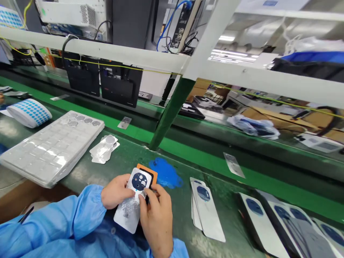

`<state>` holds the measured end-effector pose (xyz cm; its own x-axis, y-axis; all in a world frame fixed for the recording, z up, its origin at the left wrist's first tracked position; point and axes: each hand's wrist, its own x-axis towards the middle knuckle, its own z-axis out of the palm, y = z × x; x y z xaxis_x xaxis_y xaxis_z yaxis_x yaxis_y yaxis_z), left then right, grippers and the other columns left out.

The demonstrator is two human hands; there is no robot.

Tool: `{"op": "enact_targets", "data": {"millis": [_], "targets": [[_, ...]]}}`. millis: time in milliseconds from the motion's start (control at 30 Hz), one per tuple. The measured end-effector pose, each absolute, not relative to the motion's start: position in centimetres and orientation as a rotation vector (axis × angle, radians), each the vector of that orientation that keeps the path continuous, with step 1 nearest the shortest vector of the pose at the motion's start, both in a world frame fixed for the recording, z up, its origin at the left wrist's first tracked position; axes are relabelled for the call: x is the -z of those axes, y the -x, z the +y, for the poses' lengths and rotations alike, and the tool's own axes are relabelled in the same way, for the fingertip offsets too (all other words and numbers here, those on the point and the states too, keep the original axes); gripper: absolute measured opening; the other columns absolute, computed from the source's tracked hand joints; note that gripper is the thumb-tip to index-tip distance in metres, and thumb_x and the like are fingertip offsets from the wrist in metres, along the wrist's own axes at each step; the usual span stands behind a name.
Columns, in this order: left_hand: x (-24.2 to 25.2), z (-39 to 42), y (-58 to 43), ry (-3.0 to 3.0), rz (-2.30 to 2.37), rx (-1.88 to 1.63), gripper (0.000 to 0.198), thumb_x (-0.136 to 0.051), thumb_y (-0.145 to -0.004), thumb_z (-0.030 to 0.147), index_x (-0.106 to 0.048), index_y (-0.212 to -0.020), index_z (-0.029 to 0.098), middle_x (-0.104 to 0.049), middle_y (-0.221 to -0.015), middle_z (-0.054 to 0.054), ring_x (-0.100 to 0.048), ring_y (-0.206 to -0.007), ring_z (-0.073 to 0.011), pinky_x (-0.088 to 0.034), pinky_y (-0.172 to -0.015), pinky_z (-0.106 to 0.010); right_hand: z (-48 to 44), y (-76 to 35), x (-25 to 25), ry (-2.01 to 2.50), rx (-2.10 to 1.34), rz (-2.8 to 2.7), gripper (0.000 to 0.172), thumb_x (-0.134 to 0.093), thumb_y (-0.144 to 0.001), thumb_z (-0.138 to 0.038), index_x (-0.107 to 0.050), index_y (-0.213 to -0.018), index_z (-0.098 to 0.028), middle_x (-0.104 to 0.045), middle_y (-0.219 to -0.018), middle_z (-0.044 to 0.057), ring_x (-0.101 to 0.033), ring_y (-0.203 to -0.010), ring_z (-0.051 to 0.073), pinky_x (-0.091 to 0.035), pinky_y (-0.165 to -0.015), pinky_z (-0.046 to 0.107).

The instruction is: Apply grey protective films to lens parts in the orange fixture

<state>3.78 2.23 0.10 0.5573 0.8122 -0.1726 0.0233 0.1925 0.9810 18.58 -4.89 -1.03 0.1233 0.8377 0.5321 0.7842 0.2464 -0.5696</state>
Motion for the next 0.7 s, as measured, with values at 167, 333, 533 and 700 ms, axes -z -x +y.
{"op": "enact_targets", "data": {"millis": [167,333,533,700], "targets": [[0.0,1.8,-2.3,-1.460,0.894,-0.606,0.035,-0.052,-0.072,0.011,-0.066,-0.104,0.013,-0.066,-0.093,-0.002,-0.059,-0.083,-0.0150,-0.044,-0.070,-0.022,-4.0,-19.3,0.6,1.449,-0.032,-1.984,0.014,-0.060,-0.090,-0.024,-0.065,-0.101,-0.019,-0.062,-0.108,0.007,-0.055,-0.101,0.020,-0.046,-0.091,0.037],[1.0,1.5,-2.3,-1.630,1.016,-0.530,0.028,-0.053,-0.072,0.016,-0.065,-0.098,0.013,-0.065,-0.088,-0.003,-0.059,-0.079,-0.0160,-0.042,-0.067,-0.024,-3.6,-19.1,0.2,1.486,-0.149,-2.055,0.011,-0.055,-0.090,-0.019,-0.067,-0.091,-0.020,-0.063,-0.095,0.003,-0.057,-0.090,0.017,-0.048,-0.083,0.033],[2.4,1.3,-2.6,-1.647,1.000,-0.538,0.027,-0.052,-0.072,0.013,-0.063,-0.097,0.013,-0.065,-0.089,-0.002,-0.059,-0.080,-0.0158,-0.042,-0.069,-0.024,-3.5,-19.5,0.5,1.509,-0.124,-2.173,0.018,-0.050,-0.092,-0.017,-0.066,-0.088,-0.020,-0.064,-0.093,0.003,-0.059,-0.085,0.018,-0.050,-0.079,0.033],[2.2,1.3,-2.9,-1.631,1.025,-0.569,0.035,-0.053,-0.072,0.013,-0.064,-0.105,0.013,-0.066,-0.093,-0.003,-0.059,-0.083,-0.0165,-0.044,-0.074,-0.026,-3.7,-20.1,1.0,1.398,0.082,-2.183,0.020,-0.047,-0.093,-0.015,-0.065,-0.102,-0.015,-0.064,-0.106,0.006,-0.060,-0.096,0.017,-0.048,-0.089,0.031]]}}
